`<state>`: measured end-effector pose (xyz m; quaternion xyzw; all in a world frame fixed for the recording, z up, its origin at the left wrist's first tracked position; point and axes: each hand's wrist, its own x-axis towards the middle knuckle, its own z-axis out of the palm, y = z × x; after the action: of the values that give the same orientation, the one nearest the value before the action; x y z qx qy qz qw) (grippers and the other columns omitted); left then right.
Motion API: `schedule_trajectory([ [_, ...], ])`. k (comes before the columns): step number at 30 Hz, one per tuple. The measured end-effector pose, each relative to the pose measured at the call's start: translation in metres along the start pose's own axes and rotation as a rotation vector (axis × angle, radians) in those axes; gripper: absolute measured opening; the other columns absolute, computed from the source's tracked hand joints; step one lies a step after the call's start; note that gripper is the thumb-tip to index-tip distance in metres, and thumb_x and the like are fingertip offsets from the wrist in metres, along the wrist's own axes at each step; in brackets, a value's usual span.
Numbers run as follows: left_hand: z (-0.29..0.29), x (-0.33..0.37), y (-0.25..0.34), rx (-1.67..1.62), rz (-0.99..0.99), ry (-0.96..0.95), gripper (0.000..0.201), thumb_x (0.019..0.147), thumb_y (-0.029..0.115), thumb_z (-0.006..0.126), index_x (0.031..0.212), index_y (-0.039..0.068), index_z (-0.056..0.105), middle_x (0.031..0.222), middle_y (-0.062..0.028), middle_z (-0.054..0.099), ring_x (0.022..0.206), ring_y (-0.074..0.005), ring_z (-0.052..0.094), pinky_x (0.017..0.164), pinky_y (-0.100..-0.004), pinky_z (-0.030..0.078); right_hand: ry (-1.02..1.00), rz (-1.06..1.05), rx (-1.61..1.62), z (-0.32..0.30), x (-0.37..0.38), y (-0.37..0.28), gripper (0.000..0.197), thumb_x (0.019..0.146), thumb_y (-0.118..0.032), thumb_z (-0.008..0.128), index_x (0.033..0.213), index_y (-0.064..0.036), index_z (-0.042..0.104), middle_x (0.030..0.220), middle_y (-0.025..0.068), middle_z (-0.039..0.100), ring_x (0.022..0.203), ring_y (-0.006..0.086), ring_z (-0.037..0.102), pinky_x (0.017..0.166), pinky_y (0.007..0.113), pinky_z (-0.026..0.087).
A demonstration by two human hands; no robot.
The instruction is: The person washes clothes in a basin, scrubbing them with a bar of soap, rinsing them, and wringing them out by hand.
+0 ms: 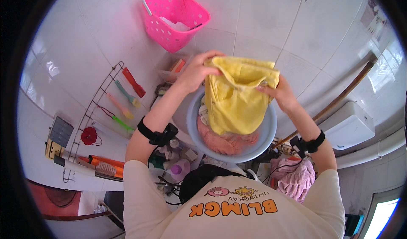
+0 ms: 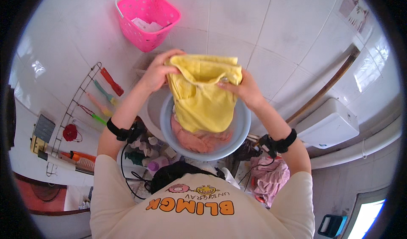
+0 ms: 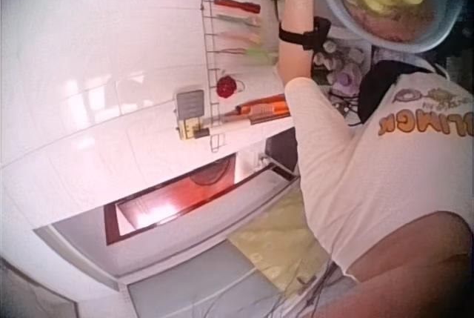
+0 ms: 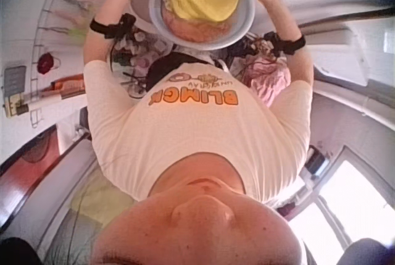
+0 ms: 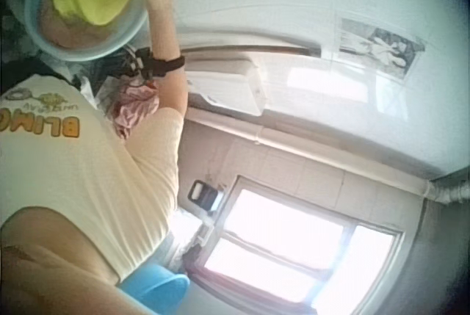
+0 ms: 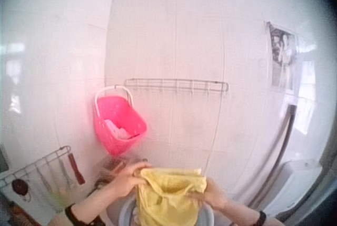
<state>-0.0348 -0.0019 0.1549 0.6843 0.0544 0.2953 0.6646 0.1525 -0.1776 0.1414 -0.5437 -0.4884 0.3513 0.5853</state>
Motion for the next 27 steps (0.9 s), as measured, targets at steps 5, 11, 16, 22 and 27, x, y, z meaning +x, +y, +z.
schedule_trajectory([
  [5, -0.003, -0.033, -0.104, 0.135, -0.301, -0.001, 0.039, 0.067, -0.003, 0.054, 0.106, -0.001, 0.052, 0.101, -0.0099, 0.055, 0.096, -0.0192, 0.053, 0.083, -0.028, 0.041, -0.013, 0.167, -0.045, -0.001, -0.022, 0.097, 0.056, 0.073, -0.007, 0.068, 0.121, -0.0021, 0.04, 0.109, 0.0082, 0.055, 0.1, 0.0169, 0.053, 0.086, 0.03, 0.042],
  [11, 0.018, -0.056, -0.133, 1.156, 0.231, -0.049, 0.054, 0.074, 0.003, 0.056, 0.125, 0.006, 0.039, 0.122, -0.0195, 0.04, 0.115, -0.0353, 0.04, 0.095, -0.0365, 0.035, 0.063, -0.037, -0.731, 0.007, -0.033, 0.13, 0.078, 0.071, -0.007, 0.066, 0.136, -0.009, 0.022, 0.13, 0.0202, 0.035, 0.115, 0.0325, 0.042, 0.091, 0.038, 0.04],
  [16, 0.035, -0.071, -0.156, 1.309, -0.065, -0.469, 0.094, 0.06, 0.041, 0.073, 0.135, 0.009, 0.027, 0.142, -0.0175, 0.013, 0.131, -0.0386, 0.011, 0.099, -0.0549, 0.024, -0.047, -0.293, -1.429, 0.013, -0.029, 0.148, 0.093, 0.067, -0.027, 0.072, 0.138, -0.0085, 0.015, 0.14, 0.0223, 0.013, 0.125, 0.0408, 0.025, 0.095, 0.048, 0.034],
  [22, 0.045, -0.067, -0.184, 1.433, -0.166, -0.714, 0.131, 0.036, 0.058, 0.077, 0.136, 0.0, 0.016, 0.143, -0.0221, 0.003, 0.13, -0.0443, -0.004, 0.093, -0.0628, 0.025, -0.606, 0.127, -1.246, 0.015, -0.036, 0.174, 0.132, 0.04, -0.061, 0.076, 0.138, -0.0027, 0.009, 0.139, 0.0297, 0.008, 0.126, 0.0489, 0.015, 0.097, 0.054, 0.026],
  [27, 0.054, -0.056, -0.199, 1.532, -0.198, -0.786, 0.134, 0.033, 0.06, 0.076, 0.135, -0.004, 0.017, 0.142, -0.0238, 0.003, 0.13, -0.0441, -0.003, 0.092, -0.0636, 0.026, -0.637, 0.263, -1.343, 0.025, -0.032, 0.195, 0.135, 0.039, -0.059, 0.077, 0.136, 0.0033, 0.008, 0.139, 0.0307, 0.006, 0.125, 0.0482, 0.018, 0.096, 0.054, 0.027],
])
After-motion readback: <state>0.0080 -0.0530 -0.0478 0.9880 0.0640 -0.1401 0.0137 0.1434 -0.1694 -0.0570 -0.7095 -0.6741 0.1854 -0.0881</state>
